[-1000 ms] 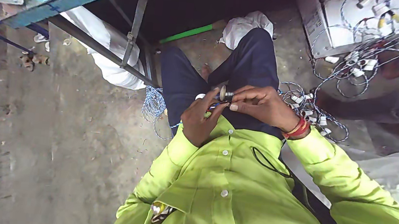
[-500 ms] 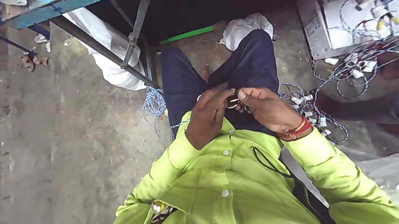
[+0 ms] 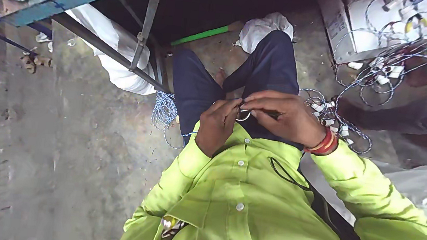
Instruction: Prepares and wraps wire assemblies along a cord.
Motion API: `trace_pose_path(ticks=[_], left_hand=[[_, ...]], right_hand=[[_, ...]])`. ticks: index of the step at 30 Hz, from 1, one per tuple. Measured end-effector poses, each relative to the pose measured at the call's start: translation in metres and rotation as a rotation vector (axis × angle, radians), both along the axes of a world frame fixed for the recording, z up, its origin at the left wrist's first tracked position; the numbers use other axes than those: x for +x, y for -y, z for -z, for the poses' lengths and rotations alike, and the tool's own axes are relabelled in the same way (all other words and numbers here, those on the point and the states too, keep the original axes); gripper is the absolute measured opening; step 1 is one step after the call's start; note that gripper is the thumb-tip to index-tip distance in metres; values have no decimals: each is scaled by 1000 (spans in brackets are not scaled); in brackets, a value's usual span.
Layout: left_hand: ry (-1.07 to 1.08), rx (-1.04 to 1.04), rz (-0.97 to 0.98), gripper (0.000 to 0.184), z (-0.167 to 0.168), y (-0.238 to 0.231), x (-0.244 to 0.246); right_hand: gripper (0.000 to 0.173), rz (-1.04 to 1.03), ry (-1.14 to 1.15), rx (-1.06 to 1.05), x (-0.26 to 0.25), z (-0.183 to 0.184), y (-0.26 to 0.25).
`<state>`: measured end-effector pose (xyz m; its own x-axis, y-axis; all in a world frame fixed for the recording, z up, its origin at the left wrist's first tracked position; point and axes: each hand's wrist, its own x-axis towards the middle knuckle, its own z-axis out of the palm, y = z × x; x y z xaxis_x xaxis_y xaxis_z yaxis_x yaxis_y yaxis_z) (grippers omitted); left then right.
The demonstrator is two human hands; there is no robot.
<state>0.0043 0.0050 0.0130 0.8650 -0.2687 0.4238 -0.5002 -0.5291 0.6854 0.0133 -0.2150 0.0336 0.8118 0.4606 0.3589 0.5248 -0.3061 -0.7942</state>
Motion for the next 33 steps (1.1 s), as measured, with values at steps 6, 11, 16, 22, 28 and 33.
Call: trace_pose_path(ticks=[6, 11, 16, 22, 28, 33], left_hand=[[-119, 6, 16, 24, -4, -9, -3], [-223, -54, 89, 24, 0, -11, -2], [-277, -142, 188, 22, -2, -12, -2], [-88, -46, 262, 22, -10, -8, 6], [-330, -196, 318, 29, -3, -18, 6], [-287, -206, 242, 20, 4, -5, 3]], right_hand=[[18, 61, 371, -187, -3, 12, -8], [26, -36, 493, -258, 0, 19, -9], [20, 114, 436, -35, -5, 25, -11], [21, 388, -621, 554, -13, 14, -27], [28, 194, -225, 269, 2, 28, -14], [20, 316, -139, 246, 2, 23, -12]])
